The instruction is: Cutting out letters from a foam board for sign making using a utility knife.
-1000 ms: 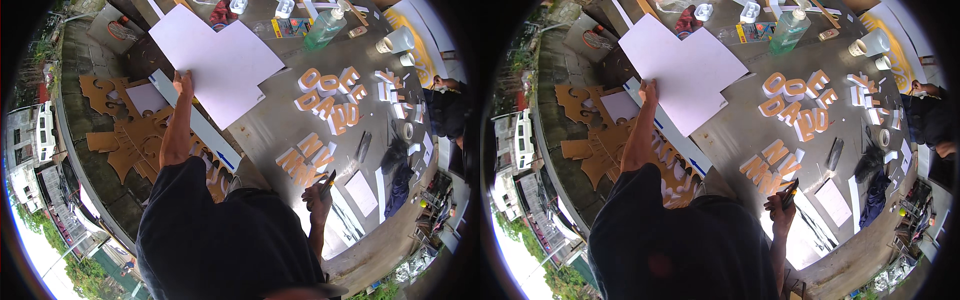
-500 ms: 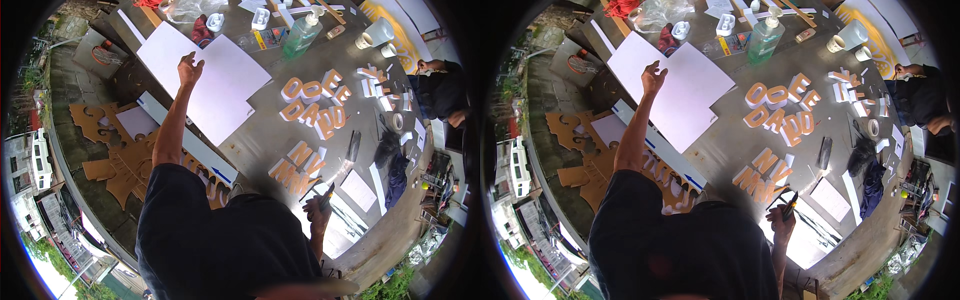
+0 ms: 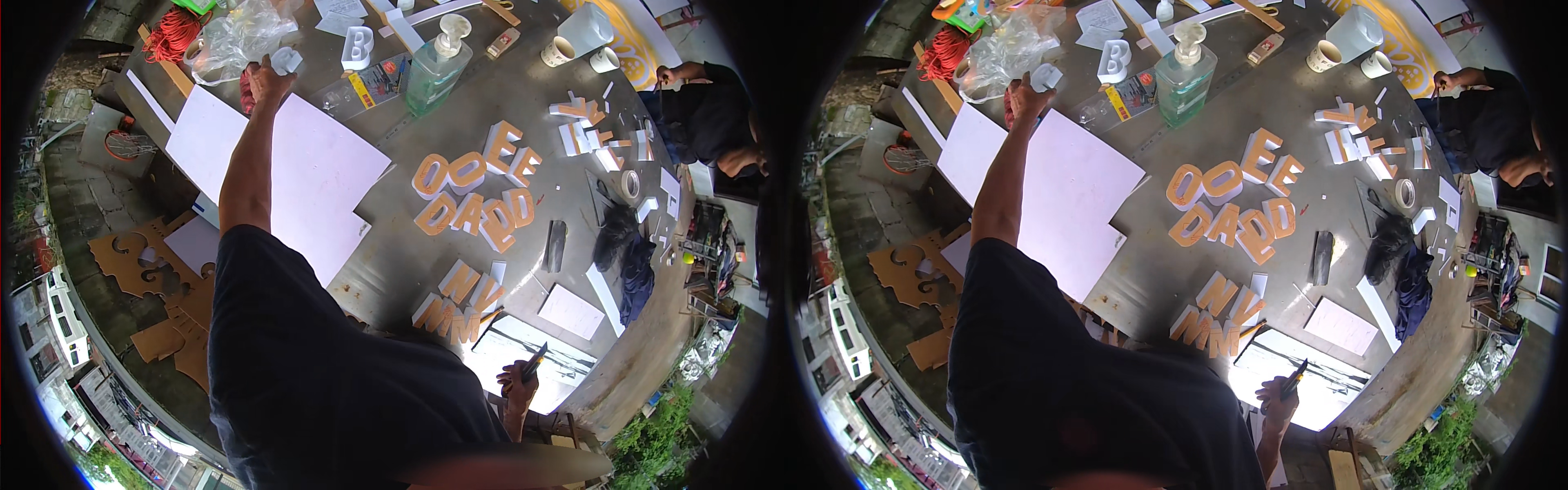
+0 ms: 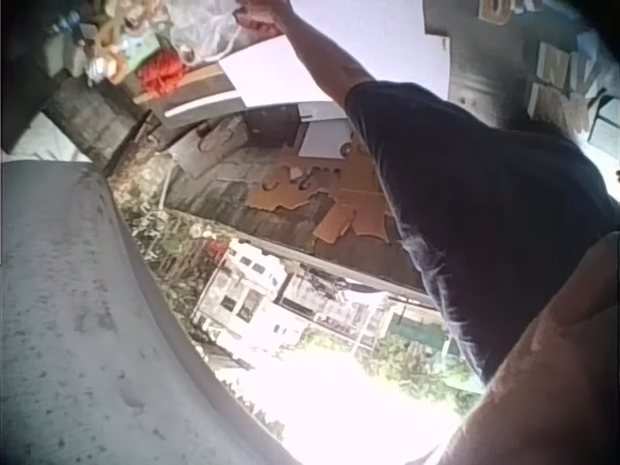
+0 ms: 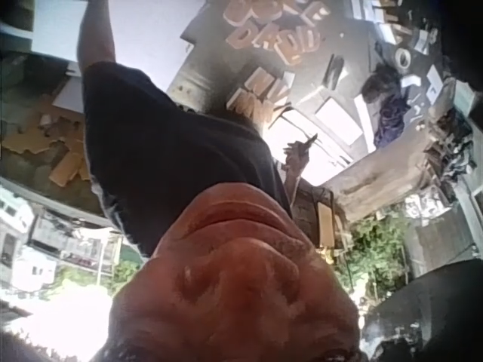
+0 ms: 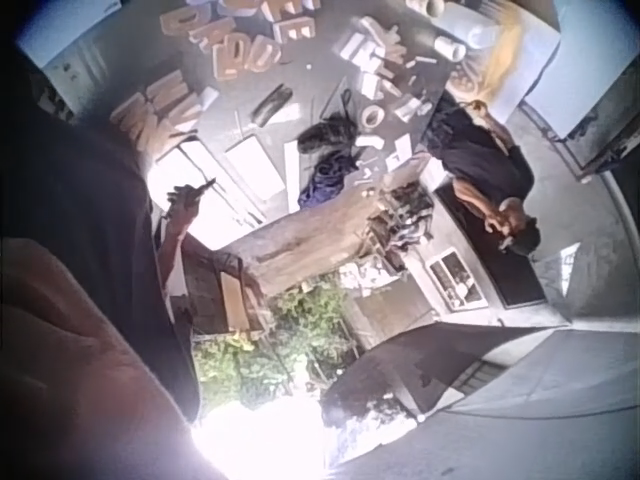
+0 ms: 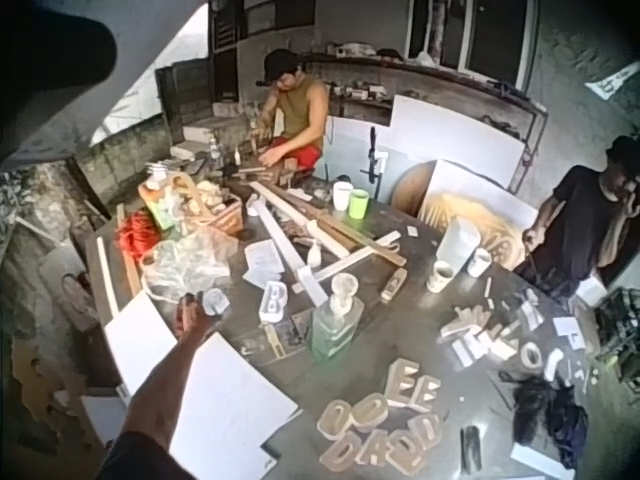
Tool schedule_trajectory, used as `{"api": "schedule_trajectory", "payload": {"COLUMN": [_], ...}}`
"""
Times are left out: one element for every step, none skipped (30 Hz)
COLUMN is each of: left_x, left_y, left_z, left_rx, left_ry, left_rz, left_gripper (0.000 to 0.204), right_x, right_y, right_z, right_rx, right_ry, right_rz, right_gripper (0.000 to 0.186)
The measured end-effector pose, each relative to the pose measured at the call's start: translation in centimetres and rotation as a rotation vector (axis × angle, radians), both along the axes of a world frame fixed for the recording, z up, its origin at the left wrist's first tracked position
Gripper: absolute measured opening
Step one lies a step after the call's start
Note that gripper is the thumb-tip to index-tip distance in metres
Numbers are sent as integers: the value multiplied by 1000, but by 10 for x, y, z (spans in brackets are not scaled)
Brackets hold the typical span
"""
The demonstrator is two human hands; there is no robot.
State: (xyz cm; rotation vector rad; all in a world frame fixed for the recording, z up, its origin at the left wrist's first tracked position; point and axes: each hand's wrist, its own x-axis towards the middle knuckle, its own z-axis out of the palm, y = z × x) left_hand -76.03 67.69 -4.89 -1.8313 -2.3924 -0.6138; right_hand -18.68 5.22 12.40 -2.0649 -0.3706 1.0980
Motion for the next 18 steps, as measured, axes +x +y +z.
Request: {"api": "schedule_trajectory", "payload": {"left_x": [4,9,13,11,9,7,8,9,12,15,18,19,19,20,19,22,28,34], "left_y": [8,15,20,20,20,21,22,26,25,23,22,22,20,17,15,13,11,10], "left_z": [-1,-2,-4,-8,-11,-13,-15,-15,-19,-22,-25,-26,-29,-32,-34,-33,-32,-32], "left_rx": [-10,-60,-109,-8,-15,50,113,-12,-18,45,109,102,100,195,291,238,235,238], "left_ry": [2,38,75,105,114,111,105,5,10,-19,-48,-58,-52,-83,-113,-118,-118,-128], "left_rz": [-3,40,83,27,33,5,-25,-16,-12,-12,-12,-11,-4,-38,-72,-128,-125,-115], "left_gripper": [86,78,70,62,62,63,63,68,68,70,73,76,76,75,74,72,72,70], "right_x": [1,2,3,4,3,4,4,5,6,7,9,11,12,12,13,14,15,17], "right_y": [0,-1,-1,3,7,10,12,14,16,17,16,16,17,18,19,19,17,16], "right_z": [-2,-5,-7,-8,-9,-9,-10,-10,-11,-12,-13,-13,-14,-14,-14,-15,-16,-18], "right_rx": [-10,-18,-25,-32,-41,-50,-57,-59,-61,-66,-73,-79,-81,-81,-80,-83,-87,-89], "right_ry": [2,-1,-4,5,-1,-6,-1,-9,-17,-12,-16,-20,-15,-9,-4,-4,-15,-27], "right_rz": [-3,-10,-15,-9,-9,-9,-5,-9,-13,-9,-1,6,13,-3,-18,-16,-17,-18], "right_gripper": [15,16,16,16,17,17,17,18,18,18,19,19,19,19,19,19,19,19]}}
